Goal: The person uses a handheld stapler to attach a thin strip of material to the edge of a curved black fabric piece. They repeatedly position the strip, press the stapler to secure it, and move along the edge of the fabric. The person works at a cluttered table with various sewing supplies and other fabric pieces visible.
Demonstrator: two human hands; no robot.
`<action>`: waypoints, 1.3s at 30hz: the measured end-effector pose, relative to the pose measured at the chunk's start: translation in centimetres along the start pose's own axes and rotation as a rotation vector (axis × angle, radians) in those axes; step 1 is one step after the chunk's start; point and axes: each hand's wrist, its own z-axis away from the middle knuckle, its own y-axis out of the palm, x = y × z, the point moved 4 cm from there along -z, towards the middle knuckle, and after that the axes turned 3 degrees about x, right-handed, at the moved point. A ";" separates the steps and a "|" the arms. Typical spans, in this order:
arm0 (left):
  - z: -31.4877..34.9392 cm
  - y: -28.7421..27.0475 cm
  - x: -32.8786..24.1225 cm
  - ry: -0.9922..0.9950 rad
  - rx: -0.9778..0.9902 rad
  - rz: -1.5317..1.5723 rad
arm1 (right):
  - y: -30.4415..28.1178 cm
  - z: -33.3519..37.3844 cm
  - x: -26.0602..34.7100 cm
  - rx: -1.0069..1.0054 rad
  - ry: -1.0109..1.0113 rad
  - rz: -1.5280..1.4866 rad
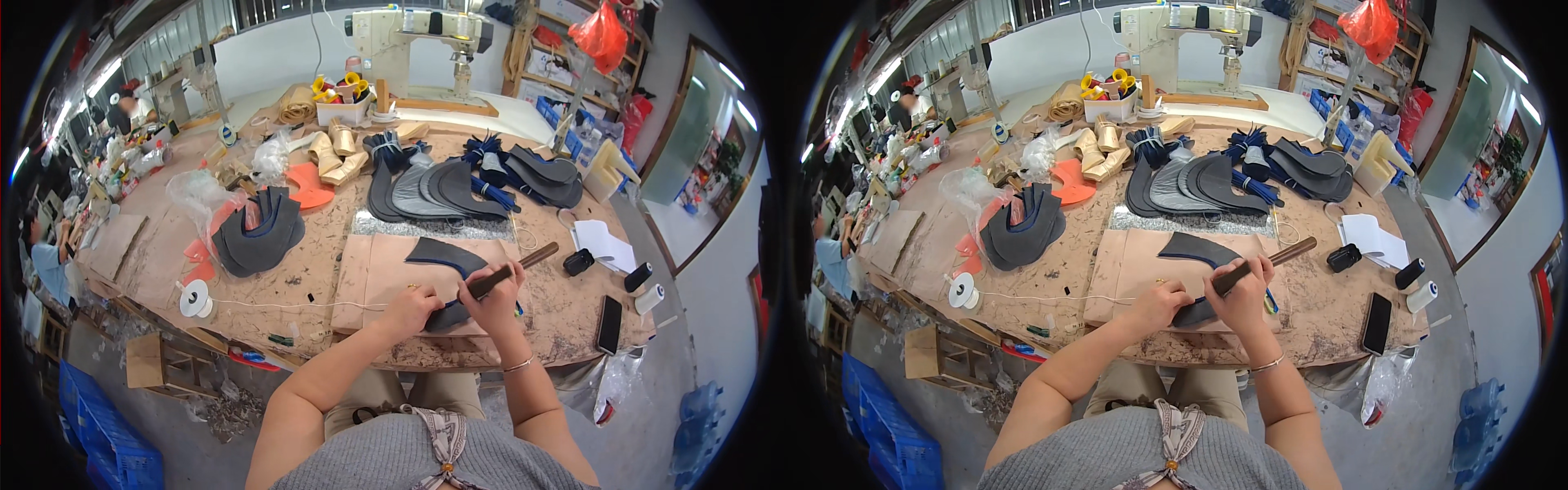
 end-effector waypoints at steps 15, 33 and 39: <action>-2.5 0.9 1.8 -0.061 0.081 0.285 | 1.9 2.7 -4.1 0.063 0.166 -0.025; -1.0 0.2 1.1 0.003 -0.019 0.026 | -0.1 0.5 -0.7 -0.118 0.119 -0.101; -1.4 -0.3 2.1 -0.055 0.044 0.197 | 1.1 0.3 -2.2 -0.032 0.012 0.035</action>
